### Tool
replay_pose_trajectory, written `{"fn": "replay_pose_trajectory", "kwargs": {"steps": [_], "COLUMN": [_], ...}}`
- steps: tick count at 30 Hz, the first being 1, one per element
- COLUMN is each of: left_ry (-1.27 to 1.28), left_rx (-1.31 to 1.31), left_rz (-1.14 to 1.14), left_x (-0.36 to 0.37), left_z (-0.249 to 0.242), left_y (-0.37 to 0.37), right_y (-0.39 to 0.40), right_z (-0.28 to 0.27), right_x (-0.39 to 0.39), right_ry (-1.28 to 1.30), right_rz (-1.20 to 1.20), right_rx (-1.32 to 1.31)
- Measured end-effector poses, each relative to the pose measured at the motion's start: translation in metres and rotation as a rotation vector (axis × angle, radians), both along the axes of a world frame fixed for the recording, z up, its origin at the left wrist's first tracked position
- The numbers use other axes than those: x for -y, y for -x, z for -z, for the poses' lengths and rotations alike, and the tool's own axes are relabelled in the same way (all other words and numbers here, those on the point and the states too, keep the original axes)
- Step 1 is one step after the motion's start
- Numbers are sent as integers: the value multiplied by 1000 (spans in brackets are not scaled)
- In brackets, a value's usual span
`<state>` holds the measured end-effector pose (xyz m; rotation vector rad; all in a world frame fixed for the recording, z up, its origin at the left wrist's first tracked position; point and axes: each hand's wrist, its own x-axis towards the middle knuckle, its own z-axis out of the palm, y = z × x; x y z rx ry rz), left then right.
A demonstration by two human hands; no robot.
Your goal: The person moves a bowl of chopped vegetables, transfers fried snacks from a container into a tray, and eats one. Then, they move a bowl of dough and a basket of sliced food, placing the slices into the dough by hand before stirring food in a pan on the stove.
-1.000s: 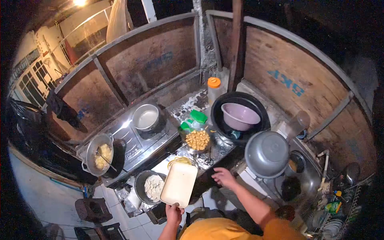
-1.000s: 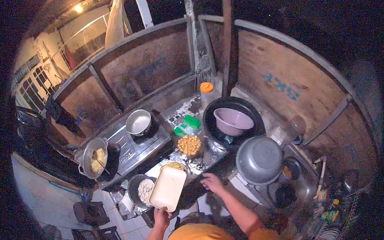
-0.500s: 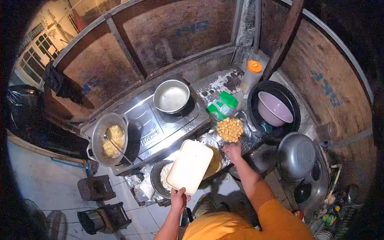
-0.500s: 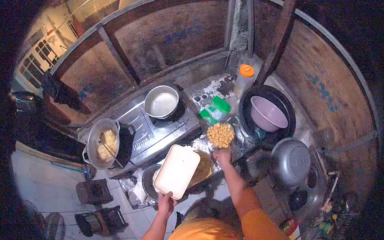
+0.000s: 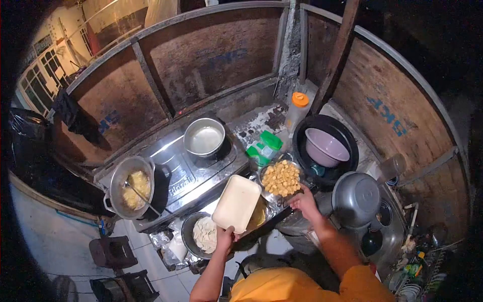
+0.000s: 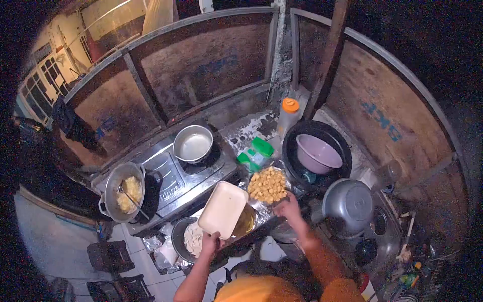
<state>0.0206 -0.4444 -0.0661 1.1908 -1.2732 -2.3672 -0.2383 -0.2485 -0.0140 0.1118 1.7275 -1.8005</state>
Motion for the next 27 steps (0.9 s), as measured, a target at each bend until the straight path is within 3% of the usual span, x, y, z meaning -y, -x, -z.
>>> {"fn": "replay_pose_trajectory", "kwargs": {"steps": [2, 4, 6, 11, 14, 17, 23, 27], "left_ry": [35, 16, 16, -57, -59, -39, -68, -59], "left_rx": [-66, -101, -26, -84, -56, -146, -117, -139], "left_rz": [-89, 20, 74, 123, 185, 131, 133, 66], "left_x": [-9, -8, -12, -16, -19, -26, -24, -24], "left_z": [8, 8, 3, 19, 34, 29, 25, 30], "left_y": [30, 52, 73, 93, 97, 99, 99, 98], "right_y": [12, 20, 30, 50, 57, 57, 74, 65], "right_z": [-28, -45, -50, -56, -77, -91, -65, -104], "right_x": [-7, -4, 1, 17, 32, 44, 60, 76], "right_ry": [-161, -201, -412, -661, -793, -840, -836, -889], "right_rz": [-228, -243, -422, -566, -666, -718, -800, -797], "right_rx": [24, 2, -55, -244, -226, -262, -265, -266]}}
